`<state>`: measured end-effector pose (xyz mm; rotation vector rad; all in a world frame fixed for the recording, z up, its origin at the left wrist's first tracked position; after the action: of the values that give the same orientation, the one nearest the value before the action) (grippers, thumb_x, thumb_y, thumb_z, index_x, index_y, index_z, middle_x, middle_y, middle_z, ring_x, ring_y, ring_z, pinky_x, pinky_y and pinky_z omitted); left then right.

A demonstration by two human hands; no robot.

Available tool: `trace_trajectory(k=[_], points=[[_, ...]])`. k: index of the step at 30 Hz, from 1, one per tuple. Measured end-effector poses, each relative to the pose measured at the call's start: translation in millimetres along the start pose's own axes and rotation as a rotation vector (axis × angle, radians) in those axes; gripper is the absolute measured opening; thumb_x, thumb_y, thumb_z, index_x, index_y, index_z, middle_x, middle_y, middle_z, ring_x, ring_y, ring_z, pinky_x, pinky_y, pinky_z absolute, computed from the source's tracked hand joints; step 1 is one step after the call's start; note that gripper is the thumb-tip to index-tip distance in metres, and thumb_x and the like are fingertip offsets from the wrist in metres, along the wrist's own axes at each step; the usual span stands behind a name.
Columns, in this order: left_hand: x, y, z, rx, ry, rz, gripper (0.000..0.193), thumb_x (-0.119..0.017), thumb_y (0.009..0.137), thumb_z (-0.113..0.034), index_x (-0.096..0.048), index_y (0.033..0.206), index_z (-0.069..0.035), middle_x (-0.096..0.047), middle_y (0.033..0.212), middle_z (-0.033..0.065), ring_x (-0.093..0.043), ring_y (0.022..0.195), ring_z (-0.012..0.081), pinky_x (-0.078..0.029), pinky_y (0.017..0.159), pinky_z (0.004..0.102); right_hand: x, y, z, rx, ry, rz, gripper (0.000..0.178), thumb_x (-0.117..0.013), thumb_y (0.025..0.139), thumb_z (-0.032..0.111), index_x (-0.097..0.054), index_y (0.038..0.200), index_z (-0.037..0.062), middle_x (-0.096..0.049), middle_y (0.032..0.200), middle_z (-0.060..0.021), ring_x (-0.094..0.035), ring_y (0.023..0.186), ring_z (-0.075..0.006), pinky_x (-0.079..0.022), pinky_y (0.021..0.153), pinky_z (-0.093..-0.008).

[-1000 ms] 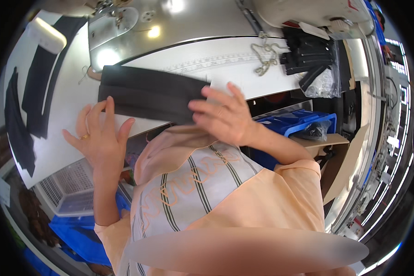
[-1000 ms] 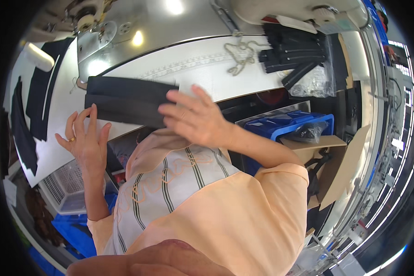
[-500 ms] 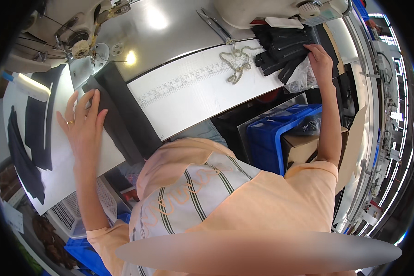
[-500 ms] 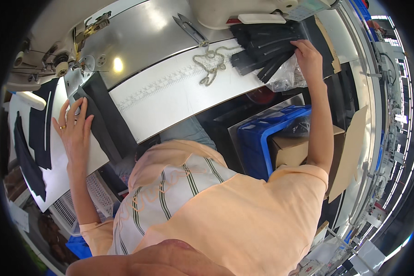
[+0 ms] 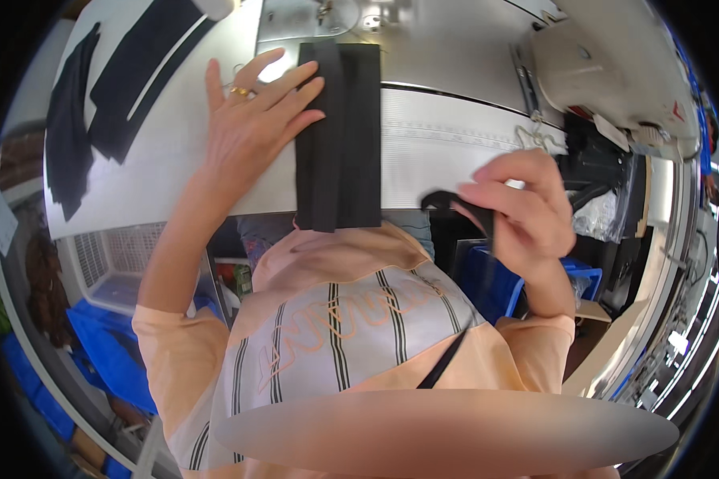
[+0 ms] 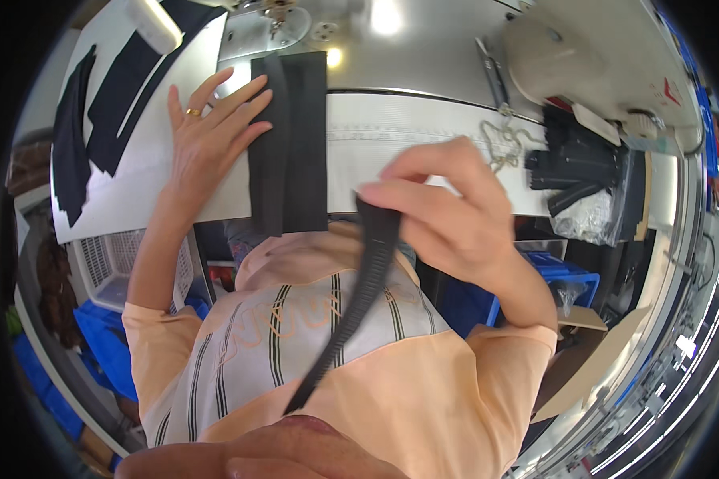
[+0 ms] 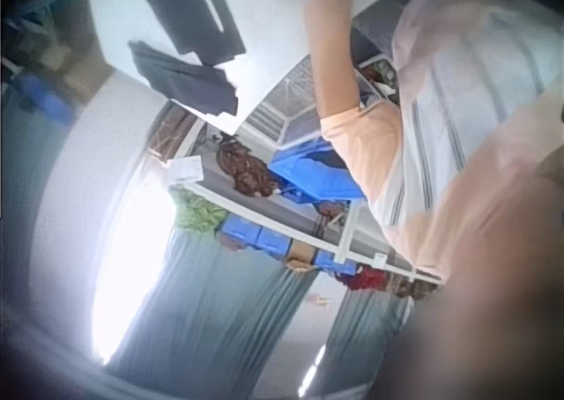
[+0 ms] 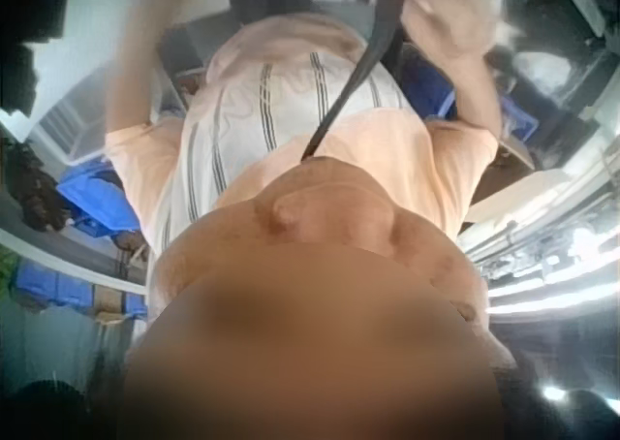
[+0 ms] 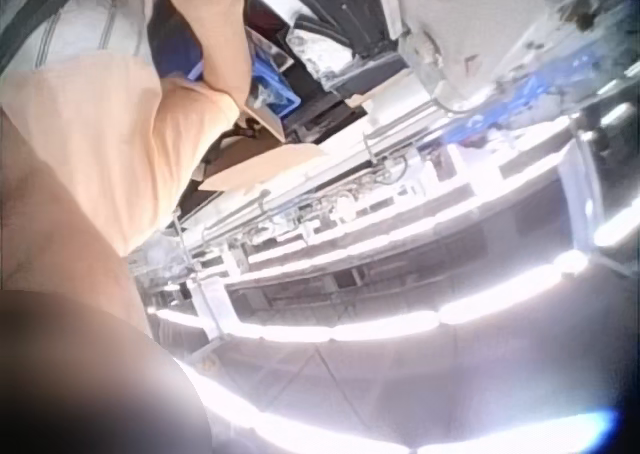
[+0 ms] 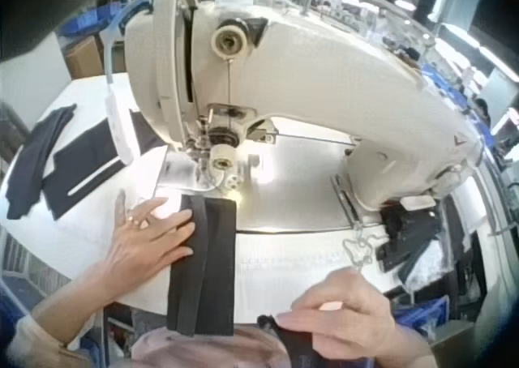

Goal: Sewing a zipper into a piece of black fabric using an industrial sewing machine.

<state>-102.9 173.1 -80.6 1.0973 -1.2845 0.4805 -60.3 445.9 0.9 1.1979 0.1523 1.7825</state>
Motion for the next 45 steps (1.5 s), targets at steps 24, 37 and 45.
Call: trace_trajectory(k=[24,37,45], points=[[-6,2,19,-0.111,-0.13,-0.141,0.025,-0.073,0.072,-0.014,-0.067,0.096,-0.014,-0.061,0.108,-0.0068,-0.05,0.119,0.0179,-0.021,0.106,0.0587,-125,47,-51,0.058,-0.149,0.044,0.025,-0.067,0.071,-0.004,-0.062,0.094,0.003,-0.063,0.101,-0.0078,-0.065,0.073,-0.0222,-0.053,0.058,-0.0302],[-10,3,27,-0.075,-0.091,-0.16,0.032,-0.067,0.081,-0.012,-0.069,0.112,-0.019,-0.063,0.108,-0.0077,-0.052,0.118,0.0169,-0.008,0.112,0.0506,-127,45,-50,0.057,-0.224,0.078,0.03,-0.07,0.068,-0.007,-0.066,0.096,0.0035,-0.066,0.103,-0.0072,-0.066,0.079,-0.0214,-0.054,0.064,-0.0296],[-9,5,25,-0.092,-0.081,-0.183,0.034,-0.063,0.078,-0.009,-0.066,0.11,-0.019,-0.063,0.109,-0.0108,-0.051,0.118,0.0191,-0.021,0.103,0.0637,-127,46,-50,0.094,-0.272,0.067,0.024,-0.067,0.068,0.003,-0.067,0.092,0.0018,-0.065,0.101,-0.0093,-0.067,0.08,-0.0218,-0.056,0.066,-0.029]])
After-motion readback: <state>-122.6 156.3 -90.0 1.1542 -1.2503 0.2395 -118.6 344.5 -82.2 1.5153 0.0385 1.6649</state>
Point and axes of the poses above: each hand's wrist, its own y-axis towards the middle knuckle, its own x-axis out of the back of the hand, z = x × y, the point moved 2 cm from there along y, towards the middle knuckle
